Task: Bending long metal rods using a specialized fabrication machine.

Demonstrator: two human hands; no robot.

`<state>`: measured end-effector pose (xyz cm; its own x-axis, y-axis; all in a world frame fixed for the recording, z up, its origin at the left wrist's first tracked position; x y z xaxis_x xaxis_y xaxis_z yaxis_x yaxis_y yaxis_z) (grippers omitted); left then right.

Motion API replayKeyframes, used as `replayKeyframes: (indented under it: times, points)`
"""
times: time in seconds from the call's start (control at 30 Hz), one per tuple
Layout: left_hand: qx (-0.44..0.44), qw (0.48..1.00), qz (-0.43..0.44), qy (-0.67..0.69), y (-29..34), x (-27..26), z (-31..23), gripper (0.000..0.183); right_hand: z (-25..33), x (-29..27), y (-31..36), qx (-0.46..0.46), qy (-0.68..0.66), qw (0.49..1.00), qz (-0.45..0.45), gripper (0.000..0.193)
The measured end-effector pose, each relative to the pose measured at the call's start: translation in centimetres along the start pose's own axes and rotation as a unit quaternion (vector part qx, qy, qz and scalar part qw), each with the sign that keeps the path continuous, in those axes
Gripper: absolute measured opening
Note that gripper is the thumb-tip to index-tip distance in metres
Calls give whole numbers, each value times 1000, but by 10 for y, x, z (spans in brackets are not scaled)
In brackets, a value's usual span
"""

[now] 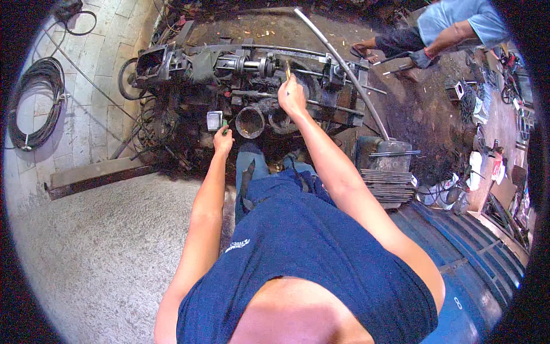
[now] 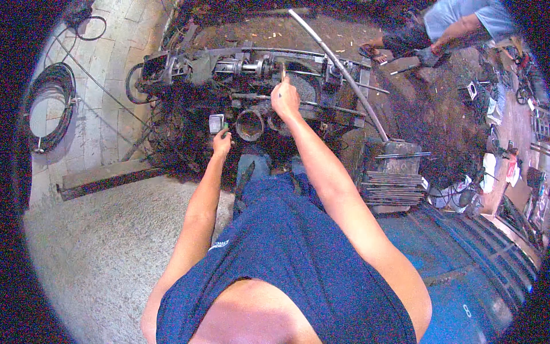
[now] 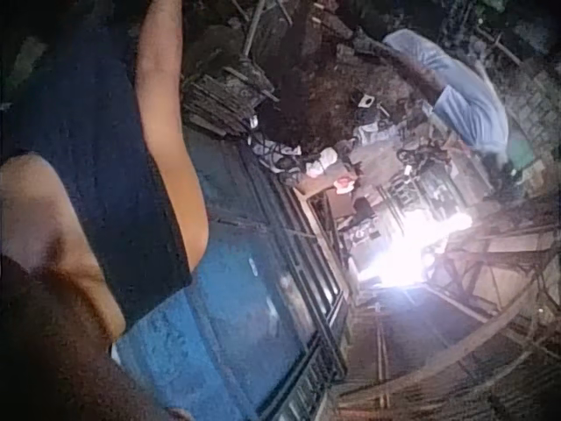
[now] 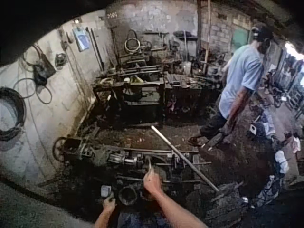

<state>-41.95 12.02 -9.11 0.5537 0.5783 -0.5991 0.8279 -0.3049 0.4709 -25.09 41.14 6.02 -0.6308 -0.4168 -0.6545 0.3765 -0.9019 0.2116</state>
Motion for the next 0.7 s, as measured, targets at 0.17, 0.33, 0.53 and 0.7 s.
replayKeyframes:
  times: [0.17,0.33,0.53,0.7]
  points:
    - [-25,999,29,30,2,2,-4,36,-10,26,9,-34,54,996,61,36]
    - [7,997,58,50,-4,-2,-1,34,-35,25,45,-44,47,993,99,36]
    - [16,989,134,63,-4,-1,-11,33,-67,16,60,1,78,994,71,39]
    - [14,991,134,-13,-8,-6,-14,35,-74,22,68,33,98,992,72,45]
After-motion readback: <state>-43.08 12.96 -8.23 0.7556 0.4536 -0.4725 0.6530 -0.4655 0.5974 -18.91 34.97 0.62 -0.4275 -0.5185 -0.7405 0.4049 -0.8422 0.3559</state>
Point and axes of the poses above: each hand's wrist, its own y-axis away from the middle knuckle, its own x-axis out of the palm, z = x × y, the point moved 5 cm from there along -y, towards the middle knuckle, and after that the axes turned 2 degrees about -z, right-handed, at the moved point
